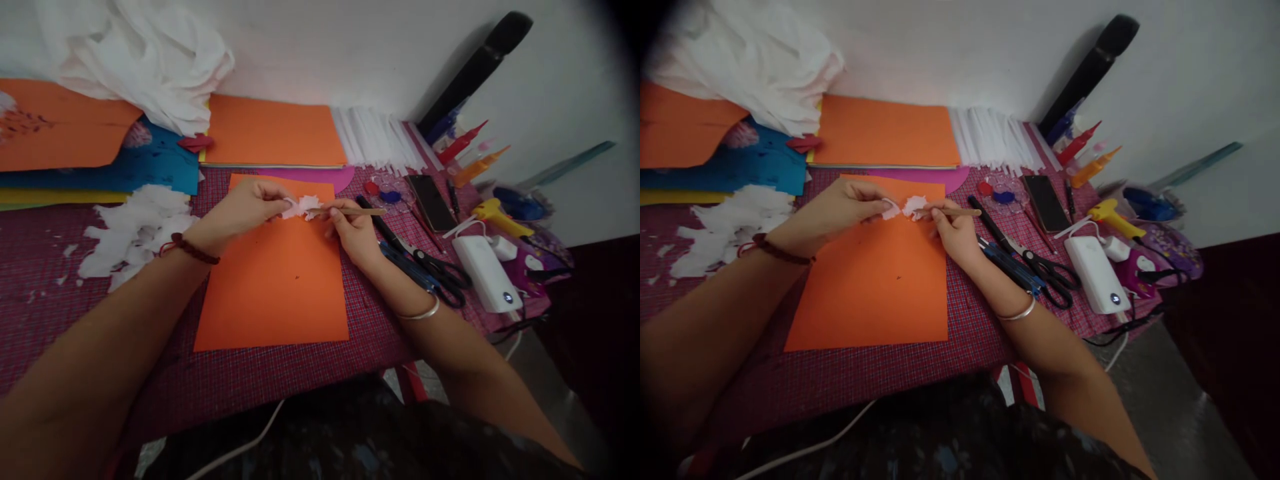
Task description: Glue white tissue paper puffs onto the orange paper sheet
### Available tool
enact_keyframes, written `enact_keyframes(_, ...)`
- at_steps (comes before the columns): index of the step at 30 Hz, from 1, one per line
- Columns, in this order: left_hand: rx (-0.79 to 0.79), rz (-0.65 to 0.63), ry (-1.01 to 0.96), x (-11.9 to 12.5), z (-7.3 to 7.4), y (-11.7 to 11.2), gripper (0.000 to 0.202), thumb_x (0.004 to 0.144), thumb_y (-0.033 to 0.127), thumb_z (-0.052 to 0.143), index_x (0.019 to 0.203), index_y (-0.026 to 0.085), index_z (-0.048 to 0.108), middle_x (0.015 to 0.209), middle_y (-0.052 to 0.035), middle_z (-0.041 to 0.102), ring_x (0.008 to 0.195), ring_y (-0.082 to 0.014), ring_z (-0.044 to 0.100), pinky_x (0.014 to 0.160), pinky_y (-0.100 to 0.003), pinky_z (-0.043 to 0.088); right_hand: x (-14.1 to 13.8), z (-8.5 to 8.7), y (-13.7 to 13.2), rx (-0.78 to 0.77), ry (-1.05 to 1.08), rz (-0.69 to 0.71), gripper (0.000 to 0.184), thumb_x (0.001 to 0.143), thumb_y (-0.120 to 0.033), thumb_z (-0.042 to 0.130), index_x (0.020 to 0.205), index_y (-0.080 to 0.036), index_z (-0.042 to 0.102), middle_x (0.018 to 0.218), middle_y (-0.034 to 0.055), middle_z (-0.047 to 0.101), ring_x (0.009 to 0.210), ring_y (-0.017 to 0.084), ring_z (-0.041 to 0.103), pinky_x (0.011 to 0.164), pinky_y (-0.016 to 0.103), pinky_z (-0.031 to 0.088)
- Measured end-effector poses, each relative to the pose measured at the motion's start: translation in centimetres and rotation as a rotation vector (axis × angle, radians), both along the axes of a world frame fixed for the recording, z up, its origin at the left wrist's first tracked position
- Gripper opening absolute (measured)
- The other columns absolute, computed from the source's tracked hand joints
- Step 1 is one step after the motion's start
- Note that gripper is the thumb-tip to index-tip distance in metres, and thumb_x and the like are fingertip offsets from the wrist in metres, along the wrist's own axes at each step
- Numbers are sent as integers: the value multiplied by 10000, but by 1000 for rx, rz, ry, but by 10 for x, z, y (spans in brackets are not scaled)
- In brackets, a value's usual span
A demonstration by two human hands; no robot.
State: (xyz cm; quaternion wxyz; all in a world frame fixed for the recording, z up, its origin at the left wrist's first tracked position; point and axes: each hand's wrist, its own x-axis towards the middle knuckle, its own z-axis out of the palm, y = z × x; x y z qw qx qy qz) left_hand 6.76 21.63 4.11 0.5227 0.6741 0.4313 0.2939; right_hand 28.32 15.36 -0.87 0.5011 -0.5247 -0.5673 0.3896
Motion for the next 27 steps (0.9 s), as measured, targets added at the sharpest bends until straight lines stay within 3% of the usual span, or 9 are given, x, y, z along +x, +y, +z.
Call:
enact_keyframes(4, -66, -40, 121, 5, -13, 4, 215, 703, 114, 669, 904, 180, 710, 704, 1, 677, 581, -135, 560, 545, -241, 365, 1, -2, 1, 3, 4, -11, 322, 928, -530, 602, 1015, -221, 630, 882, 17, 696, 556, 76, 560, 496, 234, 471)
enact_keyframes(6, -32, -39, 174, 9, -17, 4, 210, 656, 96, 676, 844, 186, 658, 687, 7, 659, 572, -139, 558, 539, -240, 357, 1, -2, 2, 15, 10, -5, 314, 929, -522, 612, 1008, -219, 638, 873, 15, 701, 550, 75, 555, 498, 231, 478)
enact_keyframes(10, 107, -52, 295, 13, -16, 3, 36, 727, 190, 650, 712, 171, 624, 613, 10, 581, 537, -115, 471, 536, -237, 312, 1, -2, 3, 63, 63, 22, 355, 904, -563, 639, 955, -212, 650, 834, 10, 690, 546, 71, 550, 487, 216, 472)
enact_keyframes(17, 74, -252, 275, -1, -10, 9, 184, 762, 307, 627, 802, 159, 729, 667, -2, 617, 586, -118, 481, 560, -239, 325, 0, -1, 2, 22, 65, 4, 332, 911, -538, 636, 990, -216, 652, 867, 8, 700, 532, 62, 559, 484, 215, 474)
enact_keyframes(23, 292, -16, 481, 18, -21, 5, 87, 784, 209, 627, 743, 155, 681, 713, -40, 664, 646, -158, 539, 593, -272, 359, -1, -2, 3, 56, 97, 25, 252, 922, -457, 633, 970, -211, 645, 823, 8, 690, 561, 80, 579, 483, 220, 476)
enact_keyframes(27, 406, 27, 588, 27, -23, 1, 43, 791, 185, 636, 758, 170, 660, 782, -51, 694, 703, -181, 564, 676, -302, 413, 1, -4, 4, 70, 73, 22, 272, 923, -487, 630, 963, -218, 638, 823, 4, 688, 523, 74, 556, 470, 229, 466)
